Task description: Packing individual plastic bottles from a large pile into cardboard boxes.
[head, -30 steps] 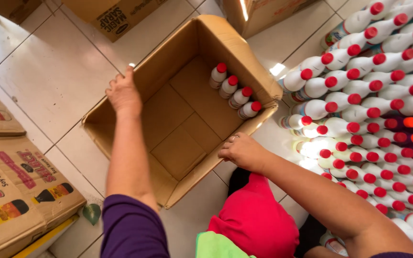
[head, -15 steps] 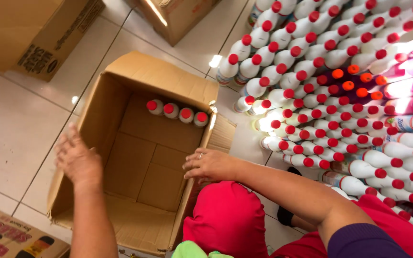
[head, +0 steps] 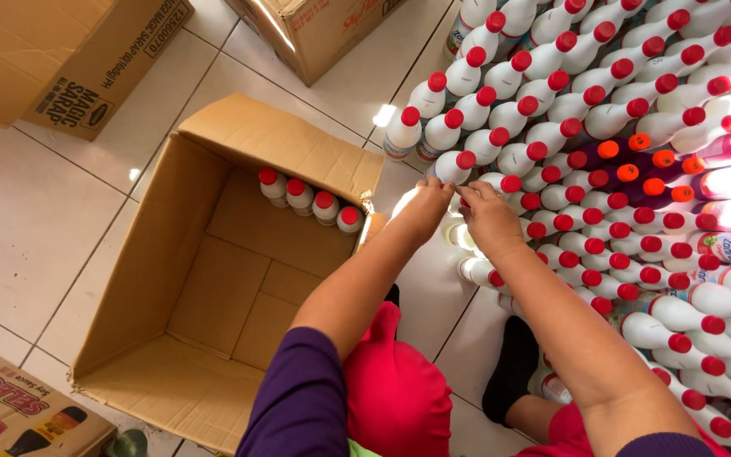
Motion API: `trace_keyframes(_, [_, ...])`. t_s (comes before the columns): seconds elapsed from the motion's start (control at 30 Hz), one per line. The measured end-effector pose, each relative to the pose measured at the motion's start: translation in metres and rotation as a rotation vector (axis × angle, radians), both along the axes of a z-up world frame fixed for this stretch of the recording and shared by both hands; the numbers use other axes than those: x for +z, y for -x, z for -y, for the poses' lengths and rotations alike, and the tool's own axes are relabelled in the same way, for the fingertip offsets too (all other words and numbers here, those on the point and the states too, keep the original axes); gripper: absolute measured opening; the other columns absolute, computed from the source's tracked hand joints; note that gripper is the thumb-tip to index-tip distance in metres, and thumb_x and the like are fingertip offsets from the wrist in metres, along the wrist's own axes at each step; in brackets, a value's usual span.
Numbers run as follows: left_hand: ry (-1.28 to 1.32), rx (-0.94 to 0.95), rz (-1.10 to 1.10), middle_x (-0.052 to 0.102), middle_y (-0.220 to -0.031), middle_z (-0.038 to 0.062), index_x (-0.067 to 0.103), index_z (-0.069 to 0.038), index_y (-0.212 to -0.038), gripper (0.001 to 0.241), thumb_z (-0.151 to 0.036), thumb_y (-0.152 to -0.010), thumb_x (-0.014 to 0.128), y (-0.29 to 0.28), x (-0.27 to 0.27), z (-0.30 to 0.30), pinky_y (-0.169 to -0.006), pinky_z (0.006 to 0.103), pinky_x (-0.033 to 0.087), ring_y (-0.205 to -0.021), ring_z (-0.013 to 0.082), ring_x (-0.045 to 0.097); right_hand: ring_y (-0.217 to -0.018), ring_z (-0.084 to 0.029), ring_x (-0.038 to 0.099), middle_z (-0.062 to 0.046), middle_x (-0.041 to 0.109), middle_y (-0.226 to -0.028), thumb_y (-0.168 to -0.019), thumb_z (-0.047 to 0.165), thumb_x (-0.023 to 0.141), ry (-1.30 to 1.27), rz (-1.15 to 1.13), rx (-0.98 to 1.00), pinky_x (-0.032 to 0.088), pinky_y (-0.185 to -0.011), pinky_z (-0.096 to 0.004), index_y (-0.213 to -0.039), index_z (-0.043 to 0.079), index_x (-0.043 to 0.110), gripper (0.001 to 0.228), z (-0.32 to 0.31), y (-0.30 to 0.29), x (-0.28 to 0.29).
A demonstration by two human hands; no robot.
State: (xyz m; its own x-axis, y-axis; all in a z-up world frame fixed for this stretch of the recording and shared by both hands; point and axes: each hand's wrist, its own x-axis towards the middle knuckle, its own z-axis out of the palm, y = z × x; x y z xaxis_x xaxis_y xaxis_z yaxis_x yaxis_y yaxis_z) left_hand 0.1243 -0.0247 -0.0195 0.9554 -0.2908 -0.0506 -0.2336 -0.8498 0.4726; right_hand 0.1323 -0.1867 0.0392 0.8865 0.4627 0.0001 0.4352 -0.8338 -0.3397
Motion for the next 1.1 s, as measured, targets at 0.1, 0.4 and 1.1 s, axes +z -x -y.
trace_keyframes(0.1, [-0.169, 0.024, -0.135, 0.057, -0.123, 0.025, 0.048, -0.005, -0.140, 0.078, 0.001, -0.066, 0.073, -0.019, -0.031, 0.018, -0.081, 0.0393, 0.060, -0.106, 0.0381, 0.062, -0.112, -0.032, 0.064, -0.010, 0.065, -0.129, -0.085, 0.018, 0.074, 0.120, 0.077, 0.047, 0.056, -0.090, -0.045, -0.128, 0.016, 0.067, 0.044, 0.007, -0.012, -0.028])
trace_keyframes(0.4, [0.256, 0.056, -0.011, 0.068, -0.107, 0.019, 0.070, -0.009, -0.094, 0.013, -0.009, -0.086, 0.059, 0.007, 0.018, 0.002, -0.089, 0.0473, 0.056, -0.104, 0.0374, 0.069, -0.099, -0.036, 0.070, -0.015, 0.067, -0.107, -0.093, 0.008, 0.058, 0.279, -0.087, 0.211, 0.056, -0.087, -0.050, -0.105, 0.008, 0.068, 0.015, 0.010, -0.003, -0.012])
trace_keyframes(1.1, [-0.030, 0.844, 0.161, 0.066, -0.105, 0.019, 0.067, -0.006, -0.106, 0.020, 0.001, -0.088, 0.066, 0.155, 0.080, -0.358, -0.081, 0.0470, 0.059, -0.093, 0.0397, 0.070, -0.101, -0.035, 0.066, -0.009, 0.066, -0.120, -0.085, 0.002, 0.070, -0.120, -0.153, 0.767, 0.055, -0.084, -0.045, -0.117, 0.013, 0.068, 0.034, -0.334, 0.041, 0.095])
